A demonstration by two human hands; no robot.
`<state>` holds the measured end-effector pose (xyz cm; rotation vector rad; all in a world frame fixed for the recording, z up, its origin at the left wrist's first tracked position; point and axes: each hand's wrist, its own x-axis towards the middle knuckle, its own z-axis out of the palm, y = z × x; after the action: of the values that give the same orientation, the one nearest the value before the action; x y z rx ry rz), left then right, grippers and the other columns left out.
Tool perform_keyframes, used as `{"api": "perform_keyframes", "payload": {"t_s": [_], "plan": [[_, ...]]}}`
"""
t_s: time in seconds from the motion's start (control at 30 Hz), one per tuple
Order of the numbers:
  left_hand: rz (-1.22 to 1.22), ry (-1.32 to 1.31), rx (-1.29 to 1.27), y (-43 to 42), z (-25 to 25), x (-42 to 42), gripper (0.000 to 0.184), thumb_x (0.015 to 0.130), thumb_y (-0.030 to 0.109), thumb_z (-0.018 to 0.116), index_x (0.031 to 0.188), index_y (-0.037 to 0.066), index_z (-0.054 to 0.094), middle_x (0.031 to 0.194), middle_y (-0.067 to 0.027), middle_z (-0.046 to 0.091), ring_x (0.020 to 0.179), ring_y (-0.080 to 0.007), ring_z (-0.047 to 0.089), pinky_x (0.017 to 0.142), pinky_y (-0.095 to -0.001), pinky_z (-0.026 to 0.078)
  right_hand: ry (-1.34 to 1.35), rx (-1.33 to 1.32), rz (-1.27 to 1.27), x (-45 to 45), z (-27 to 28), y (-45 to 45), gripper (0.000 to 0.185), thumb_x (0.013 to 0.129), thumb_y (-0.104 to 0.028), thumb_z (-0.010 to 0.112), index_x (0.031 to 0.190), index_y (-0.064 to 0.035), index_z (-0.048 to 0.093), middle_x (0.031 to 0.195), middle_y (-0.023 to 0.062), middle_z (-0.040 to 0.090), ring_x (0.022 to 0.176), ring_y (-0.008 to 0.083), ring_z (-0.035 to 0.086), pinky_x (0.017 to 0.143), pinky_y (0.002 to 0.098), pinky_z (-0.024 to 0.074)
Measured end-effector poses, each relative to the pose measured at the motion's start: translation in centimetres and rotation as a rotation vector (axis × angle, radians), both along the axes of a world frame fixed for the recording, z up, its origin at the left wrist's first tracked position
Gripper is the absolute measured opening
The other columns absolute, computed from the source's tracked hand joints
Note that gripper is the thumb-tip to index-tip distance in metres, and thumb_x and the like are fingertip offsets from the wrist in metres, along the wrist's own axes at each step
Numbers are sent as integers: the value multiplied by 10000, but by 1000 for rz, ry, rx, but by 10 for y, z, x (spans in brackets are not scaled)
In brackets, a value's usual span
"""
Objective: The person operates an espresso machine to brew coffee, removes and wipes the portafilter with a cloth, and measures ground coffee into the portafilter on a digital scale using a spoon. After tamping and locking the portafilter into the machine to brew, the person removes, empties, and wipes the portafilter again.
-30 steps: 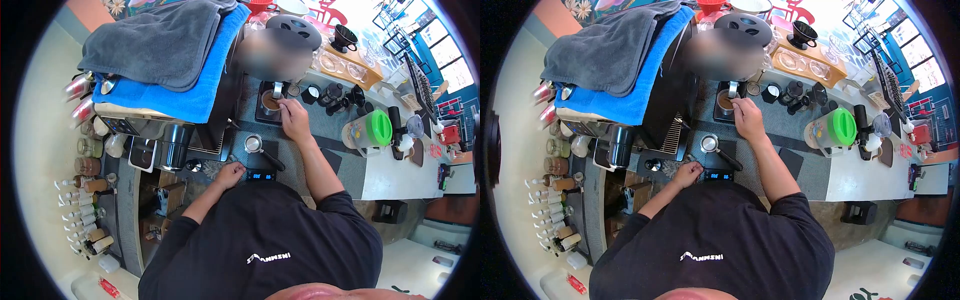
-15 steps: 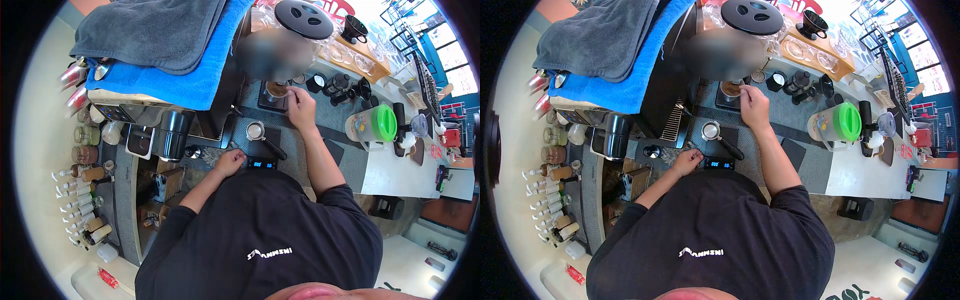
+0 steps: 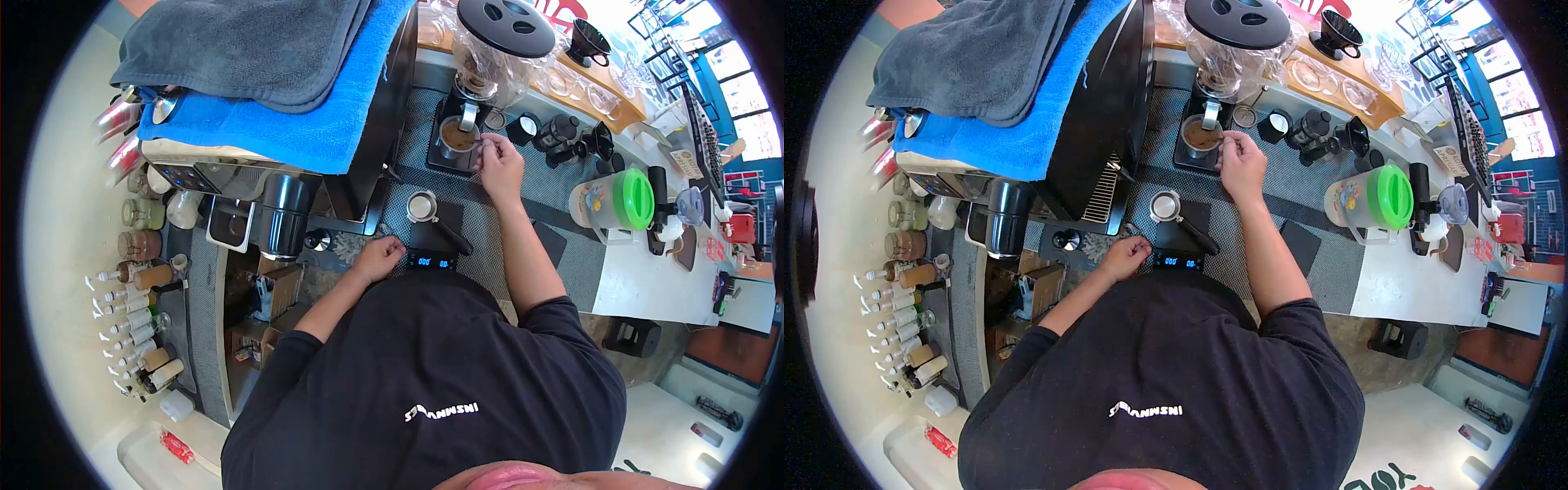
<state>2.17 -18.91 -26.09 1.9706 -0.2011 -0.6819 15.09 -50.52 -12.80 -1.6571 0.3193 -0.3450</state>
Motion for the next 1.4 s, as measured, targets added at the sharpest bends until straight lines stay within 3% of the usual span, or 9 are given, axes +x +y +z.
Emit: {"api": "perform_keyframes", "payload": {"t_s": [0.27, 0.47, 0.67, 0.77, 0.87, 0.93, 1.17, 1.3, 1.4], "plan": [[-1, 3, 9, 0, 2, 1, 188, 1029, 233, 687, 1078, 63, 750, 761, -13, 708, 604, -100, 622, 571, -303, 496, -319, -480, 20, -11, 2, -7, 176, 1055, -94, 683, 1144, 25, 777, 805, 25, 695, 663, 79, 613, 628, 273, 504], [-3, -9, -10, -1, 0, 0, 175, 1037, 210, 677, 1095, 59, 746, 758, -16, 702, 605, -93, 618, 570, -299, 493, 31, -243, -80, -12, 10, -1, 177, 1061, -110, 684, 1170, 5, 763, 816, 26, 727, 729, 87, 674, 652, 292, 542], [-2, 13, -30, 0, -7, -1, 169, 1040, 190, 663, 1095, 51, 741, 762, -21, 703, 609, -99, 623, 579, -303, 502, -495, -768, 10, -17, 32, 1, 168, 1020, -77, 681, 1120, 31, 761, 798, 138, 721, 712, 186, 706, 657, 341, 543], [-11, -33, -36, 1, -7, 0, 163, 1041, 181, 645, 1080, 51, 735, 769, -19, 706, 605, -100, 624, 578, -303, 502, -446, -788, 69, -11, 18, 1, 179, 1021, -84, 670, 1126, 30, 759, 825, 191, 725, 724, 243, 729, 680, 386, 564], [-9, -1, -7, 1, -1, 0, 163, 1043, 180, 638, 1079, 53, 732, 770, -15, 700, 609, -98, 622, 575, -296, 494, -113, -596, -50, -9, 13, 5, 195, 1038, -105, 658, 1134, 34, 754, 795, 147, 732, 669, 197, 708, 634, 382, 563], [-3, 10, -51, 2, -6, -1, 160, 1044, 181, 634, 1092, 63, 730, 763, -6, 683, 593, -90, 605, 553, -287, 476, 55, -148, -64, 0, 2, -1, 215, 1058, -132, 646, 1142, 34, 753, 784, 85, 729, 614, 145, 678, 566, 341, 545], [12, -6, -55, 0, -5, -1, 155, 1043, 173, 640, 1106, 63, 728, 757, -3, 673, 584, -86, 601, 533, -283, 479, -23, 222, -66, -3, 0, -3, 197, 1089, -123, 647, 1148, 31, 755, 840, 33, 710, 651, 97, 639, 573, 273, 549], [-3, -12, -40, 0, 1, -1, 156, 1041, 179, 644, 1107, 67, 729, 753, -7, 680, 580, -90, 606, 534, -290, 483, -146, -346, 53, -10, 3, -8, 175, 1055, -107, 693, 1178, -36, 795, 860, 38, 707, 715, 104, 634, 683, 293, 530], [3, 10, -25, 0, 1, 0, 159, 1041, 183, 644, 1107, 68, 730, 758, -11, 689, 579, -94, 611, 535, -297, 488, -212, -478, 21, -14, 9, -10, 168, 1034, -103, 711, 1156, -26, 797, 870, 70, 704, 750, 121, 651, 698, 304, 521]]}}
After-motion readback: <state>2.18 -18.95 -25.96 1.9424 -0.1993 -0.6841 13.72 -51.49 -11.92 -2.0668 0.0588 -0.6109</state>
